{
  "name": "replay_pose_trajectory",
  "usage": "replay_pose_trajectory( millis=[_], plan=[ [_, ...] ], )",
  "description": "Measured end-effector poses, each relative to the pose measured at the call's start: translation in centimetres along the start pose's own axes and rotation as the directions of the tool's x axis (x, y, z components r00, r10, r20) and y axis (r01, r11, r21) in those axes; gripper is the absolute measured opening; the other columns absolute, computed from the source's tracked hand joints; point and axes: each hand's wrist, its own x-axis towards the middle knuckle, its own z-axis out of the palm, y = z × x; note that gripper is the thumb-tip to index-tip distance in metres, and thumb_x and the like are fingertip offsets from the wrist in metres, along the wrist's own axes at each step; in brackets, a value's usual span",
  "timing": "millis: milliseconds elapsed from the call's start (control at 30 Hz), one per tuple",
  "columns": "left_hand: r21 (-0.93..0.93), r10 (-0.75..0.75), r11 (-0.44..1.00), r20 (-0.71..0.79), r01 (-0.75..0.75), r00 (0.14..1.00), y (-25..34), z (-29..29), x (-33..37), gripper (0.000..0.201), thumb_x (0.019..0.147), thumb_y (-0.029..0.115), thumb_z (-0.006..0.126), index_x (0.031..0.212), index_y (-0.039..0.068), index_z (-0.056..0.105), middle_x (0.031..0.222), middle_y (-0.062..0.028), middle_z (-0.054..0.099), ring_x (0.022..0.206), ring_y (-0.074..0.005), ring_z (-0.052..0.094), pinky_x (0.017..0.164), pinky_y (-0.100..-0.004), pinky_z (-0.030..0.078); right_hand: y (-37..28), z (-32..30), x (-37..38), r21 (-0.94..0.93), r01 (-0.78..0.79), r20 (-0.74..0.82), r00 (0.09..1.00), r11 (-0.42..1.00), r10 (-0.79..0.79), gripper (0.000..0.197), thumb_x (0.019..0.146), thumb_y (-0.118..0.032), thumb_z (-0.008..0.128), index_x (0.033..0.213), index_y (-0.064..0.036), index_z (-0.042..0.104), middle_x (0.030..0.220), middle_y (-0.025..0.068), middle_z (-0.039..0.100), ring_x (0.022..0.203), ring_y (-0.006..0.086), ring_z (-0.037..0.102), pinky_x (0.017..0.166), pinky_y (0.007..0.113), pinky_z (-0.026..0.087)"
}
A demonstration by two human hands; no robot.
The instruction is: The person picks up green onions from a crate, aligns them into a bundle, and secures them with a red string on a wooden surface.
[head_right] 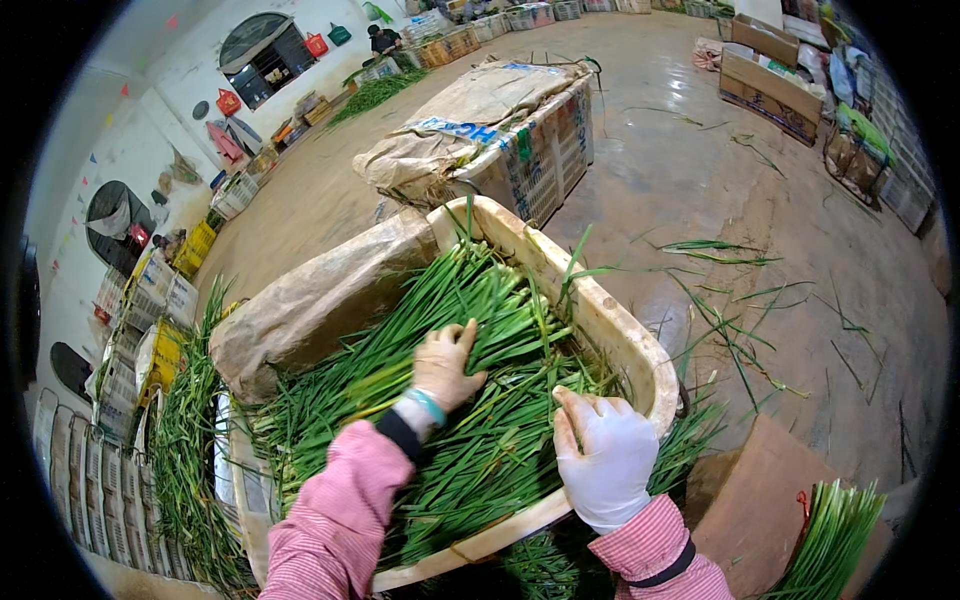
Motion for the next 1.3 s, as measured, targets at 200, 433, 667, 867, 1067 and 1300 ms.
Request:
replay_pose_trajectory(
  millis=[200, 433, 667, 867, 1067, 1300],
  plan=[
    [-0.373, 0.068, 0.907, -0.323, -0.193, 0.944, -7.7, -1.4, 6.5, 0.083, 0.067, 0.052, 0.067, 0.129, 0.004, 0.038, 0.128, -0.0182, 0.043, 0.119, -0.0316, 0.039, 0.098, -0.0386, 0.032, 0.3, 0.2, -0.2, 0.008, -0.007, -0.057, 0.998, 1.000, 0.007, 0.019, 0.071, -0.010, 0.061, 0.090, -0.0075, 0.064, 0.073, 0.0078, 0.061, 0.067, 0.0244, 0.057, 0.059, 0.035, 0.046],
    [-0.466, -0.316, 0.810, 0.161, 0.355, 0.935, -9.4, 4.3, 9.9, 0.109, 0.060, 0.047, 0.076, 0.137, -0.002, 0.015, 0.137, -0.0218, 0.030, 0.124, -0.0305, 0.035, 0.098, -0.0312, 0.032, 0.7, 0.4, -0.2, 0.016, 0.016, -0.022, 1.000, 1.000, -0.015, 0.018, 0.071, -0.012, 0.061, 0.088, -0.0075, 0.064, 0.072, 0.0059, 0.061, 0.066, 0.0227, 0.057, 0.059, 0.033, 0.046],
    [-0.783, 0.024, 0.512, 0.424, 0.353, 0.906, -9.9, 4.1, 8.7, 0.054, 0.070, 0.024, 0.074, 0.110, -0.004, 0.053, 0.106, -0.0141, 0.060, 0.098, -0.0212, 0.057, 0.083, -0.0281, 0.045, 0.4, 0.1, -0.2, 0.061, 0.024, -0.054, 0.998, 0.998, -0.021, 0.018, 0.071, -0.012, 0.061, 0.088, -0.0069, 0.064, 0.071, 0.0063, 0.061, 0.066, 0.0225, 0.057, 0.059, 0.033, 0.046],
    [-0.449, -0.155, 0.893, -0.230, 0.037, 0.961, -4.3, 0.2, 1.8, 0.056, 0.052, 0.038, 0.077, 0.097, 0.009, 0.063, 0.089, -0.0091, 0.061, 0.088, -0.0279, 0.055, 0.081, -0.0352, 0.041, 0.9, 0.1, -0.2, 0.037, 0.019, -0.047, 0.999, 0.999, -0.017, 0.018, 0.073, -0.013, 0.060, 0.089, -0.0073, 0.064, 0.072, 0.0069, 0.061, 0.066, 0.0227, 0.057, 0.060, 0.034, 0.046],
    [-0.994, -0.301, 0.111, -0.022, 0.012, 0.953, -6.5, 0.2, 1.5, 0.047, 0.057, 0.002, 0.075, 0.101, 0.002, 0.058, 0.091, -0.0051, 0.061, 0.079, -0.0134, 0.057, 0.072, -0.0264, 0.046, 1.0, 0.2, -0.4, 0.026, 0.020, -0.040, 0.999, 0.999, -0.019, 0.018, 0.073, -0.013, 0.060, 0.089, -0.0059, 0.064, 0.072, 0.0081, 0.061, 0.065, 0.0238, 0.056, 0.060, 0.035, 0.045],
    [-0.988, -0.191, -0.014, 0.152, 0.152, 0.970, -7.2, -1.6, 1.0, 0.037, 0.062, -0.002, 0.068, 0.096, 0.000, 0.055, 0.083, -0.0046, 0.062, 0.074, -0.0147, 0.059, 0.072, -0.0274, 0.047, 0.9, -0.4, -0.4, -0.036, 0.005, 0.052, 0.999, 0.999, -0.004, 0.028, 0.074, -0.017, 0.060, 0.099, -0.0045, 0.061, 0.080, 0.0100, 0.062, 0.071, 0.0243, 0.057, 0.062, 0.035, 0.046]
  ],
)
